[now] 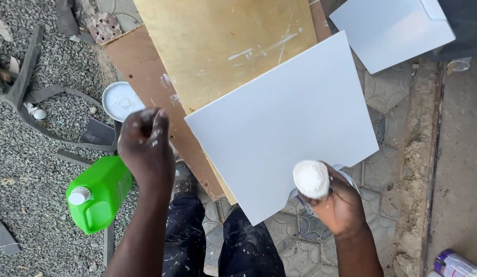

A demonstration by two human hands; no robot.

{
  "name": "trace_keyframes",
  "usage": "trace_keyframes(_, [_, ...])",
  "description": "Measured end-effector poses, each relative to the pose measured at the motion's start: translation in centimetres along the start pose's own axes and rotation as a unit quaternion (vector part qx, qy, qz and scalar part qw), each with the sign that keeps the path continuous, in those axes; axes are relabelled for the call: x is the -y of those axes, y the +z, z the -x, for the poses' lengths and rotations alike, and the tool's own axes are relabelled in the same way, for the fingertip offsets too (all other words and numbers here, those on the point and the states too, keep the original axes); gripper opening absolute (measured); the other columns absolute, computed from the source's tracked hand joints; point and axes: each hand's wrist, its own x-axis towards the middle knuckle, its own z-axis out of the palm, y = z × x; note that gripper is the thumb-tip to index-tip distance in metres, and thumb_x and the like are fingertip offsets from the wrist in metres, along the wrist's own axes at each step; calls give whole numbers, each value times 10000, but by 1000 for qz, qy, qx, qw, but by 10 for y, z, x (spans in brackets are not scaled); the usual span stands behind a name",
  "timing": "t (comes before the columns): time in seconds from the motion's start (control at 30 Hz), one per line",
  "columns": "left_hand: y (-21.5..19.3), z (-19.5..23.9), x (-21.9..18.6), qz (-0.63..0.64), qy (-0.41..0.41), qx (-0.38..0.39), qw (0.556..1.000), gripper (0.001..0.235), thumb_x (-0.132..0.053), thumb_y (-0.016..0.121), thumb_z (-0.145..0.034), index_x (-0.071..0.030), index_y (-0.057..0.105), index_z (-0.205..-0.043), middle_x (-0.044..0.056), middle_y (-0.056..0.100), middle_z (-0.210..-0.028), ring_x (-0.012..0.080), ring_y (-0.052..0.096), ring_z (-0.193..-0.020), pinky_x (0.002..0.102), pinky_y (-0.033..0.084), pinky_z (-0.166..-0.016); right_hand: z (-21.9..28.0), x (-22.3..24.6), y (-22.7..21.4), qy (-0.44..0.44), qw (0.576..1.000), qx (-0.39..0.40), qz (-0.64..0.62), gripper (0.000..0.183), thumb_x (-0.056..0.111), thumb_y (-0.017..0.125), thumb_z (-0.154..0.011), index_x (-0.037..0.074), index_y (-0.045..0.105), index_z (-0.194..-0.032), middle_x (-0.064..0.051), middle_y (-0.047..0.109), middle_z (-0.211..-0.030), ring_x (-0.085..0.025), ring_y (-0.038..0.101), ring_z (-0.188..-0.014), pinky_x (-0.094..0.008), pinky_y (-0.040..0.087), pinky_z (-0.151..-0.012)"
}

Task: The person paints a white rectangular wooden board using a sponge applicator dipped in a bucket of white paint. They apply the paint to the board's surface and edges, then move the board to a different location on the floor to continue painting.

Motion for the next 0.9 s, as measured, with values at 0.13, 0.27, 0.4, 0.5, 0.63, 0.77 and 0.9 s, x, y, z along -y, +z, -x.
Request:
trace_keyframes(0.13, [11,-63,-14,11,-62,139,988,366,-345,673,-1042,-138,674,-740,-6,661,-627,107,576,-539,323,439,-556,-19,15,48,-40,996,83,-18,513,299,831,-815,-28,611,-1143,-76,559,-677,-135,489,-635,-316,383,-611])
trace_keyframes(0.27, [36,-111,-6,-68,-173,378,907,564,-552,713,-949,-97,696,-618,63,554,-446,221,551,-388,332,443,-465,-34,26,74,-70,994,-39,79,339,172,640,-889,31,597,-1195,-29,596,-795,-119,515,-678,-258,400,-603])
trace_keyframes(0.4, [47,-122,-9,-59,-257,419,869,531,-469,811,-860,0,640,-678,113,542,-474,196,467,-303,325,357,-314,-36,28,103,-141,963,-117,198,332,145,645,-978,-32,619,-1257,-25,534,-827,-104,496,-703,-233,402,-603])
trace_keyframes(0.5, [46,-123,-9,-70,-266,418,866,494,-409,845,-832,27,666,-684,109,589,-516,204,537,-365,340,412,-315,-47,11,123,-220,881,-169,384,363,127,771,-907,-25,686,-1225,-171,736,-971,-197,675,-840,-328,536,-762])
trace_keyframes(0.63, [53,-128,-7,-72,-293,425,854,426,-348,819,-848,41,669,-759,107,591,-562,178,557,-419,298,424,-356,-51,18,143,-343,717,-178,580,255,151,769,-934,-10,731,-1129,-175,727,-901,-330,734,-832,-402,569,-729])
trace_keyframes(0.77, [45,-131,-31,-111,-318,409,848,305,-301,781,-798,-3,715,-796,89,608,-517,209,620,-418,323,501,-443,-41,3,154,-333,690,-184,616,237,195,714,-948,21,750,-1104,-150,726,-866,-340,724,-807,-417,572,-725])
trace_keyframes(0.9, [46,-131,-49,-138,-339,389,846,184,-222,720,-730,-59,744,-813,43,597,-470,192,648,-403,291,481,-525,-67,18,135,-404,620,-163,652,197,160,728,-936,71,748,-1111,-140,725,-877,-372,713,-833,-454,562,-750])
